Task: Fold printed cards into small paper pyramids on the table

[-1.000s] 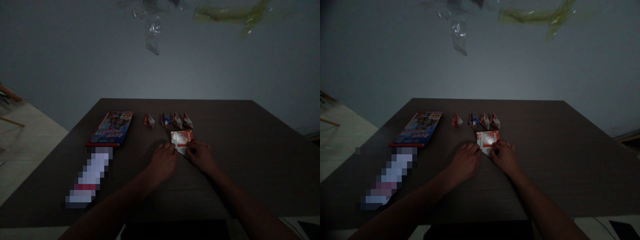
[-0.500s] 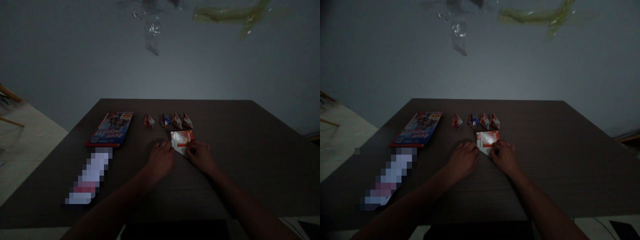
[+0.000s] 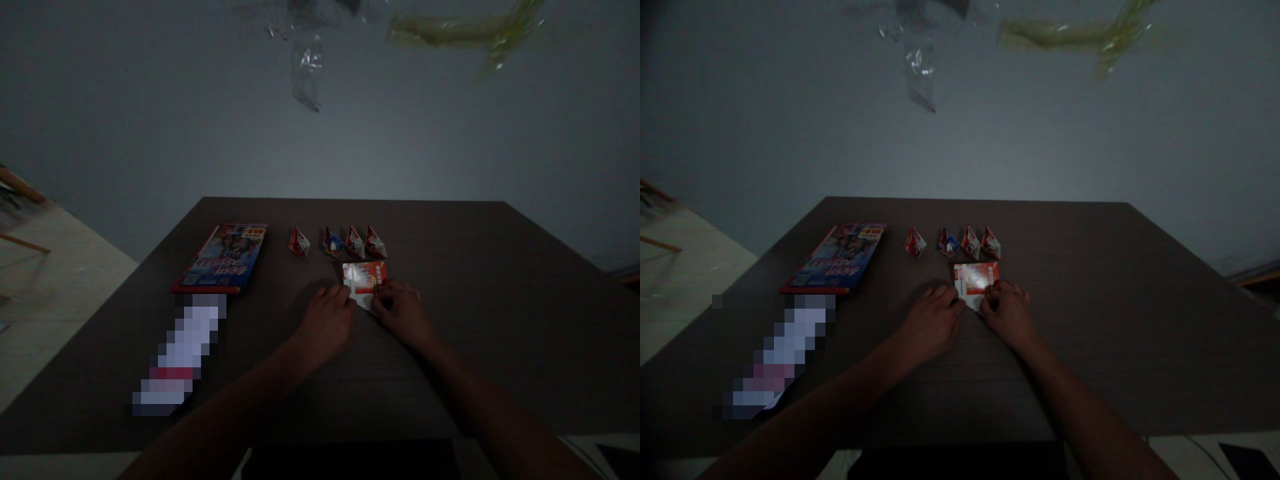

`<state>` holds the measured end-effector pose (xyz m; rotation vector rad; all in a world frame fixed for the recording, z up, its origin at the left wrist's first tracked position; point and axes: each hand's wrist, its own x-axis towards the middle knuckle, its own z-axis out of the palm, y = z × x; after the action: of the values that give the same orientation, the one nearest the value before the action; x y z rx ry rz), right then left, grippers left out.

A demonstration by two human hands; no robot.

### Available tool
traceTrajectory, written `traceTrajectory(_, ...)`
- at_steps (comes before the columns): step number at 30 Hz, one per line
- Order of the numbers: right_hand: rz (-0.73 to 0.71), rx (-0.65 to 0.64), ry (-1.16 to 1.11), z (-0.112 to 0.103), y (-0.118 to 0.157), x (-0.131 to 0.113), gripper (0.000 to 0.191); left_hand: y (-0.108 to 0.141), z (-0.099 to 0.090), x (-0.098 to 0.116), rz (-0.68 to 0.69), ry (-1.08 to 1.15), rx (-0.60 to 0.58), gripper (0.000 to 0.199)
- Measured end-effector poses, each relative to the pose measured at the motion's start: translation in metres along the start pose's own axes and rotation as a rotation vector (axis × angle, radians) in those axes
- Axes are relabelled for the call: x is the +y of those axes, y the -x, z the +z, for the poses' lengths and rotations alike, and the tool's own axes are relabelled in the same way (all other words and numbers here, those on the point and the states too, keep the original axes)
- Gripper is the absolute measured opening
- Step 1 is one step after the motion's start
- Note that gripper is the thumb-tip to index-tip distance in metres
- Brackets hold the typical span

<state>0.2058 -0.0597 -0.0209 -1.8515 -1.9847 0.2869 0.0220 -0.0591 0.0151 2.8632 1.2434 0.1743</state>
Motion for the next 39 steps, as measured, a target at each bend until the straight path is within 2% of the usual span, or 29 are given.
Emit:
traceTrajectory(9, -0.003, 0.014, 0.000, 0.0016, 0.0006, 0.0024, 0.023, 0.0011, 0.0004, -0.0058, -0.136, -0.004, 0.027, 0.019)
traceTrajectory(19, 0.002, 0.011, 0.018, 0.0012, 0.0006, 0.0015, 0.023, 0.0015, 0.0035, -0.0051, -0.051, 0.045, 0.033, 0.018)
traceTrajectory(26, -0.003, 0.006, 0.011, 0.0021, 0.0003, 0.0035, 0.023, 0.0013, 0.0021, -0.0071, -0.099, 0.023, 0.035, 0.019)
traceTrajectory(39, 0.007, -0.004, 0.025, -0.0010, -0.0002, -0.0004, 0.023, 0.0015, 0.0021, 0.0008, -0.009, 0.080, 0.000, 0.019)
